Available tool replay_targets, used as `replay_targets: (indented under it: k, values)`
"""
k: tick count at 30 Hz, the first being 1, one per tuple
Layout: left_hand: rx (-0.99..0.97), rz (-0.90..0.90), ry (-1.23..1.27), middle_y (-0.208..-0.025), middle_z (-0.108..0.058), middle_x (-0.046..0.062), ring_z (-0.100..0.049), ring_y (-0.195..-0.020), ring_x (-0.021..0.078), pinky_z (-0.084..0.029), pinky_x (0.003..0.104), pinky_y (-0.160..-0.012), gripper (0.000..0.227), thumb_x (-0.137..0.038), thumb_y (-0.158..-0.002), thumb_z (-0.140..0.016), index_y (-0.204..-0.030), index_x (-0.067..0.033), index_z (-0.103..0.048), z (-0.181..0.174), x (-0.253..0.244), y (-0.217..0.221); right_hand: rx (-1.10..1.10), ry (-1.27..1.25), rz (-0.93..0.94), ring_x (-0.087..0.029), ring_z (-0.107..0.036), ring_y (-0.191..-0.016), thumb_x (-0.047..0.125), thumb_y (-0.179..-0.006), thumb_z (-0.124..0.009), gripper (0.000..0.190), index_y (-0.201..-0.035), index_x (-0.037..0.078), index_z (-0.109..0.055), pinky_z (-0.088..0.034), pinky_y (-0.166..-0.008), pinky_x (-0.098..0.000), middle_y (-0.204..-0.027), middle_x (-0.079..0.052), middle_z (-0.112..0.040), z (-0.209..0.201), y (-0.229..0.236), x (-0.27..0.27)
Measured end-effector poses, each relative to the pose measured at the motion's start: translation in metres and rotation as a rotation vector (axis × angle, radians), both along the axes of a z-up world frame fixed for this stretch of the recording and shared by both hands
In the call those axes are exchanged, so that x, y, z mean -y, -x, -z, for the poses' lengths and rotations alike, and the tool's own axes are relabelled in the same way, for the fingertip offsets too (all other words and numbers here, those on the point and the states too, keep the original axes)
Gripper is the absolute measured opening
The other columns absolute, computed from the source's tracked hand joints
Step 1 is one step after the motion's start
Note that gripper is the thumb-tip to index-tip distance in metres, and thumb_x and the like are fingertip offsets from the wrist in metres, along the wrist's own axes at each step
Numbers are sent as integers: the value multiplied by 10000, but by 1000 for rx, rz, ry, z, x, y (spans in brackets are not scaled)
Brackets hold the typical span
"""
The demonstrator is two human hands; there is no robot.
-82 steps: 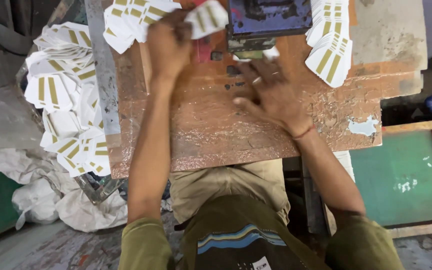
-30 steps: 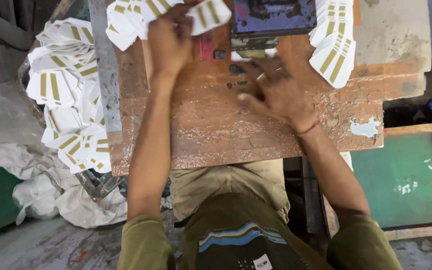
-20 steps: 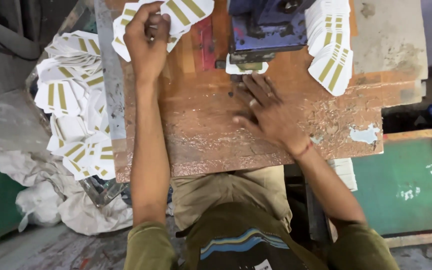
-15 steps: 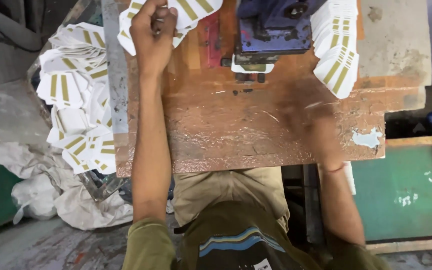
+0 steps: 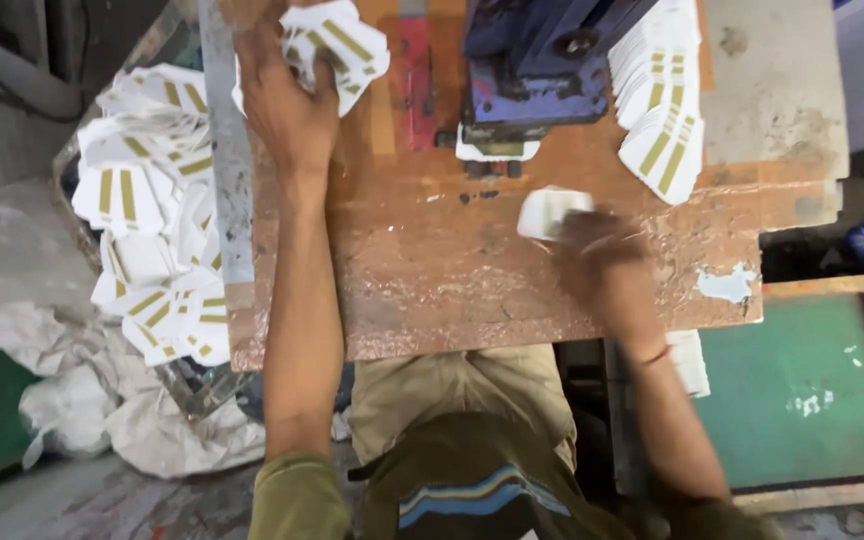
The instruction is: The person repeatedly picks up small white paper pieces with gold stripes from a pile on the left, places them under a machine, and then moves the processed pieces to a stack on the right.
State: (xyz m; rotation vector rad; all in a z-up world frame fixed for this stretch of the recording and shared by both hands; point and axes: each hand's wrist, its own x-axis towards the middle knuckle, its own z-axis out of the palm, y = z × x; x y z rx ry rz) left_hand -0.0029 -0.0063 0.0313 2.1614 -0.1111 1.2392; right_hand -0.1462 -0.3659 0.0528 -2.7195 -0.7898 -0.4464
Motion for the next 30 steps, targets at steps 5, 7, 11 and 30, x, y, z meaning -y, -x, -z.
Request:
replay_targets:
  k: [5, 7, 11, 30]
  values:
    - [-511, 464, 258, -1075, -729, 118, -747, -892, 250, -590, 348, -752, 411, -11, -940, -689, -1343, -57, -621, 30, 31, -5, -117, -84, 52, -376, -579, -1311, 239, -988, -726, 358, -1253, 0, -689, -450, -1157, -509, -1341, -181, -659, 4, 21, -28]
    - [-701, 615, 371, -1010, -743, 118, -746, -836, 229, -583, 352, -712, 362, -42, -949, -688, -1306, -57, -636, 31, 44, -16, -139, -56, 108, -391, -546, -1381, 252, -1019, -726, 387, -1320, 17, -660, -430, -1207, -510, -1424, -177, -624, 4, 20, -29]
    - [-554, 736, 163, -1116, -774, 118, -759, -911, 179, -620, 323, -767, 472, -22, -923, -744, -1377, -47, -617, 46, 64, -5, -221, 22, -21, -428, -397, -1480, 420, -914, -681, 695, -1491, 66, -525, -312, -1225, -583, -1575, -215, -444, 18, 41, -26]
    - [-330, 395, 453, -855, -742, 17, -602, -666, 47, -476, 230, -590, 167, -1, -998, -708, -1160, -31, -738, 22, 0, -21, -170, -17, -157, -401, -441, -1435, 537, -1020, -630, 679, -1518, 84, -544, -281, -1249, -545, -1518, -246, -502, 14, -52, -74]
